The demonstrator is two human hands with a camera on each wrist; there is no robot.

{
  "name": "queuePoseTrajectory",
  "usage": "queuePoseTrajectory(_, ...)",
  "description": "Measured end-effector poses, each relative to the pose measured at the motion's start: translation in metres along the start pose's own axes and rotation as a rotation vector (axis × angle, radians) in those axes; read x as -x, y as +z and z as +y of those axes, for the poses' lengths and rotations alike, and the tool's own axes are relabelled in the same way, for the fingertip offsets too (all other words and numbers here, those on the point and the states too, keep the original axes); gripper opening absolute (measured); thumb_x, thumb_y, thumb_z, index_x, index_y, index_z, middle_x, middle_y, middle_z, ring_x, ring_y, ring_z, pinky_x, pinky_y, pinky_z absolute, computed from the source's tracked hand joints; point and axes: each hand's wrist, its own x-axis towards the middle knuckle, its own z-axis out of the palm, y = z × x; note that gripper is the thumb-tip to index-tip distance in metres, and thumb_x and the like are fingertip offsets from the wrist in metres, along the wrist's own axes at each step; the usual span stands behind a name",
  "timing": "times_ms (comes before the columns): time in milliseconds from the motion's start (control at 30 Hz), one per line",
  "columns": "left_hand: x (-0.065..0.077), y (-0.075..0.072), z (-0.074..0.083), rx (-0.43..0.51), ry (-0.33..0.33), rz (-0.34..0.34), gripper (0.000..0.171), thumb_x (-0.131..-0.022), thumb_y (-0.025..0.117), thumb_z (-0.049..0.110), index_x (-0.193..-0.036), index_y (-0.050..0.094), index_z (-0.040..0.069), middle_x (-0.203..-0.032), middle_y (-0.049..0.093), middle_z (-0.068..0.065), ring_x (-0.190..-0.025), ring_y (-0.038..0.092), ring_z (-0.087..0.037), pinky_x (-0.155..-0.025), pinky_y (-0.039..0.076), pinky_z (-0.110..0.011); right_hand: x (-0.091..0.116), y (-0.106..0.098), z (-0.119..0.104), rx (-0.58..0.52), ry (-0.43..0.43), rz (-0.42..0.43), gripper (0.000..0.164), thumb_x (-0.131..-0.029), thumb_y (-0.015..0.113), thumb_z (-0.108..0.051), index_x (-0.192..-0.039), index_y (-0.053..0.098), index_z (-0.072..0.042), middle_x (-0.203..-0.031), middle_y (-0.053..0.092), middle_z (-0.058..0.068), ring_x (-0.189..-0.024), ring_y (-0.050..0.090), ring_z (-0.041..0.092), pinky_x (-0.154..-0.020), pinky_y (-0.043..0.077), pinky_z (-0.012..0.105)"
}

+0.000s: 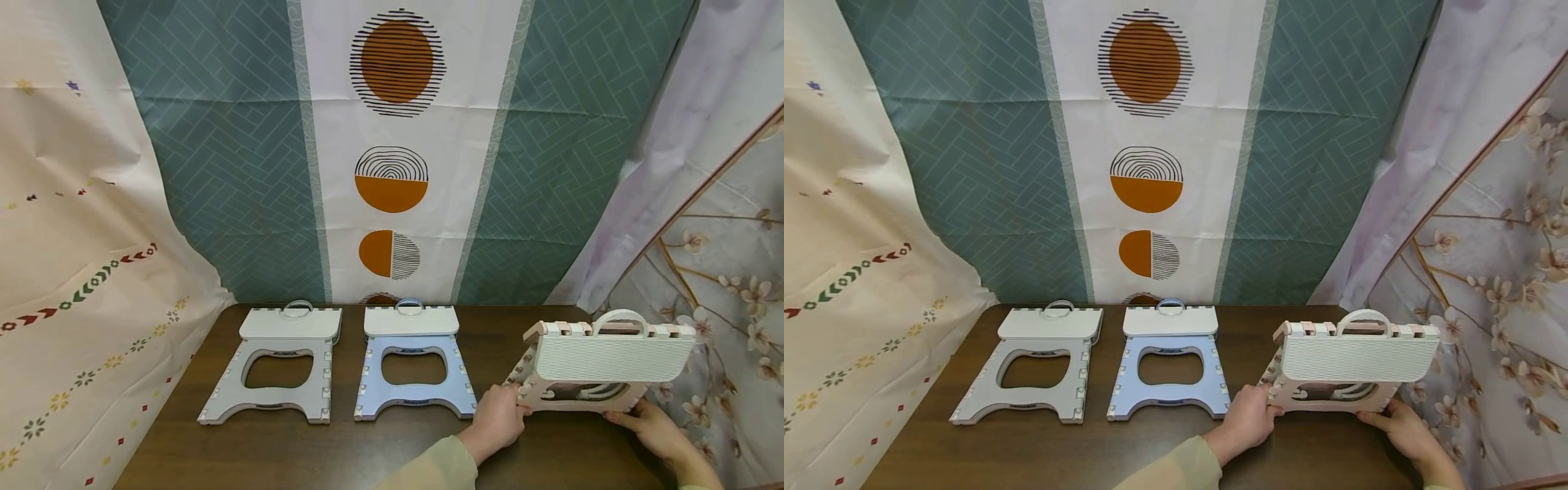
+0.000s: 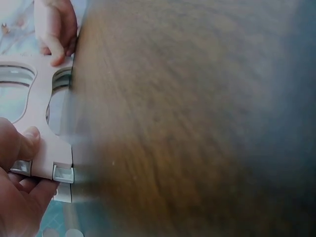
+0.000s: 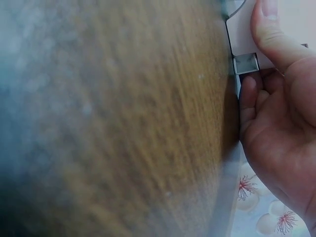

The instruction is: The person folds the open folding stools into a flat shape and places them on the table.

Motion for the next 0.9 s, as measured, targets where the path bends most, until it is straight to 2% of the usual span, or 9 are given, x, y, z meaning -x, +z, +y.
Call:
queuePoseTrajectory(167,0.001,0.000,0.000,0.025,-0.006,0.002,0.013,-0.086,0.078,0.033,-0.089,0.070,0.024,-0.078,0.068,0.013,-0.065,0.060,0.000,-0.052,0.045,-0.020,0.000,0.000,0.000,0.016,0.006,0.008,0.041,-0.096,0.068,-0.029,-0.120,0.062,0.004,-0.112,0.067,0.007,-0.093,0.057,0.003,-0.076,0.045,0.025)
queuePoseTrajectory(300,0.004,0.002,0.002,0.090,-0.009,0.014,0.015,-0.086,0.079,0.031,-0.095,0.070,0.023,-0.082,0.069,0.013,-0.071,0.063,0.001,-0.057,0.047,-0.020,0.000,-0.004,-0.001,0.034,0.055,0.005,0.062,-0.095,0.067,-0.037,-0.132,0.050,0.010,-0.124,0.061,0.025,-0.106,0.059,0.026,-0.083,0.047,0.037)
queuePoseTrajectory(367,0.005,0.003,0.003,0.136,-0.010,0.029,0.017,-0.085,0.080,0.030,-0.097,0.070,0.023,-0.086,0.069,0.013,-0.075,0.063,0.000,-0.060,0.048,-0.019,0.000,-0.006,-0.001,0.009,0.081,-0.002,0.071,-0.095,0.067,-0.039,-0.138,0.041,0.011,-0.128,0.057,0.030,-0.106,0.059,0.028,-0.082,0.048,0.038)
queuePoseTrajectory(400,0.007,0.004,0.003,0.166,-0.014,0.039,0.018,-0.085,0.081,0.029,-0.098,0.070,0.022,-0.087,0.069,0.013,-0.076,0.063,0.000,-0.061,0.048,-0.019,-0.001,-0.006,-0.001,-0.016,0.089,-0.006,0.074,-0.096,0.067,-0.038,-0.140,0.036,0.012,-0.128,0.056,0.031,-0.105,0.060,0.026,-0.081,0.048,0.038)
queuePoseTrajectory(467,0.010,0.004,0.002,0.214,-0.030,0.064,0.022,-0.084,0.082,0.028,-0.100,0.068,0.022,-0.089,0.067,0.014,-0.078,0.062,0.001,-0.063,0.048,-0.019,-0.001,-0.005,0.000,-0.062,0.094,-0.001,0.075,-0.095,0.068,-0.035,-0.142,0.031,0.010,-0.126,0.057,0.027,-0.098,0.060,0.012,-0.076,0.050,0.030)
queuePoseTrajectory(600,0.017,0.004,-0.001,0.257,-0.063,0.154,0.033,-0.080,0.086,0.026,-0.099,0.060,0.024,-0.090,0.058,0.017,-0.078,0.055,0.002,-0.064,0.045,-0.020,0.000,-0.001,0.001,-0.131,0.051,0.000,0.074,-0.095,0.070,-0.024,-0.143,0.026,0.012,-0.123,0.058,0.024,-0.091,0.059,0.003,-0.074,0.051,0.027)
queuePoseTrajectory(767,0.021,0.003,-0.002,0.249,-0.081,0.267,0.047,-0.076,0.088,0.028,-0.105,0.051,0.025,-0.099,0.045,0.013,-0.082,0.050,-0.002,-0.066,0.043,-0.021,0.000,-0.002,-0.001,-0.113,0.071,-0.025,0.067,-0.096,0.069,-0.024,-0.138,0.034,0.014,-0.118,0.063,0.021,-0.091,0.062,0.008,-0.074,0.051,0.028)
queuePoseTrajectory(900,0.019,0.003,0.000,0.217,-0.077,0.303,0.069,-0.075,0.089,0.028,-0.128,0.045,0.022,-0.117,0.040,0.007,-0.103,0.048,-0.008,-0.083,0.045,-0.026,0.000,-0.004,-0.004,-0.091,0.115,-0.063,0.076,-0.097,0.066,-0.032,-0.142,0.027,0.015,-0.127,0.055,0.031,-0.103,0.061,0.023,-0.077,0.050,0.030)
